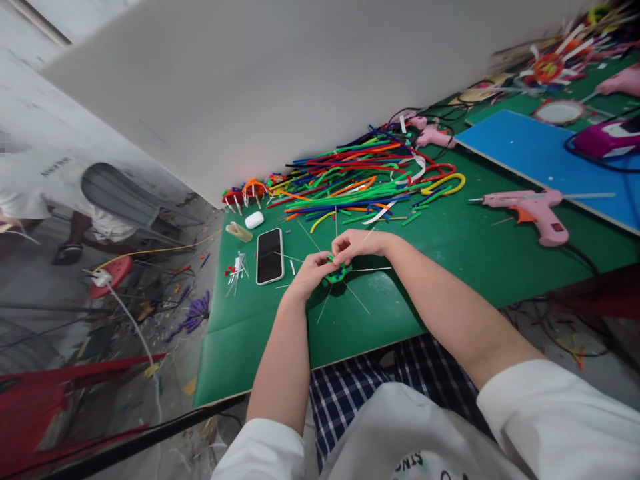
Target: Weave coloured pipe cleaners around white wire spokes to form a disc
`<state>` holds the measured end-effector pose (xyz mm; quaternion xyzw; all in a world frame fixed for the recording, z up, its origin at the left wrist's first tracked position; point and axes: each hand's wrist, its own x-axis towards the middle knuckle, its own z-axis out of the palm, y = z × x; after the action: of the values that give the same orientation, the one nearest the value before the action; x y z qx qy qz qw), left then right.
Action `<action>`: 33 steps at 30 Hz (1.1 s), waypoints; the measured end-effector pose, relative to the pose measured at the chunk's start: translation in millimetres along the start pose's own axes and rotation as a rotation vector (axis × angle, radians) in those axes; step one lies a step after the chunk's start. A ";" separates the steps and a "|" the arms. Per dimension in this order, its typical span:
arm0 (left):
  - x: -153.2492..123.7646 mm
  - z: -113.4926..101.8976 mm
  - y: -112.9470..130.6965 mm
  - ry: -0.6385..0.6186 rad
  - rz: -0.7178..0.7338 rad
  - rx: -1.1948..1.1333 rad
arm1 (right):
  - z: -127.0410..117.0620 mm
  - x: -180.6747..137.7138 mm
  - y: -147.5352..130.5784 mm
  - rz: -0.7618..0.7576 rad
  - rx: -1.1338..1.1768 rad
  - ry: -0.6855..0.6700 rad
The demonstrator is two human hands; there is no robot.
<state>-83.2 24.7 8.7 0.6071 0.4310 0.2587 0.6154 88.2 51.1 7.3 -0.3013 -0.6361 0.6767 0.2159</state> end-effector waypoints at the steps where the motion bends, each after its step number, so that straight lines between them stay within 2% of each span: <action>1: 0.1 0.0 0.2 -0.008 -0.009 0.023 | 0.0 -0.6 -0.8 0.019 -0.012 -0.017; 7: 0.1 0.1 1.0 -0.033 -0.063 0.129 | -1.4 -4.3 -4.6 0.087 -0.122 -0.039; 18: -0.1 1.9 3.7 0.041 -0.095 0.164 | -5.0 -0.2 1.4 0.054 -0.147 0.018; 33: 0.7 1.3 2.9 0.075 -0.095 0.137 | -5.6 1.0 1.7 0.044 -0.177 0.065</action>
<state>-81.2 25.0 11.1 0.6166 0.4987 0.2215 0.5675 91.5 55.6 5.5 -0.3551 -0.6793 0.6121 0.1942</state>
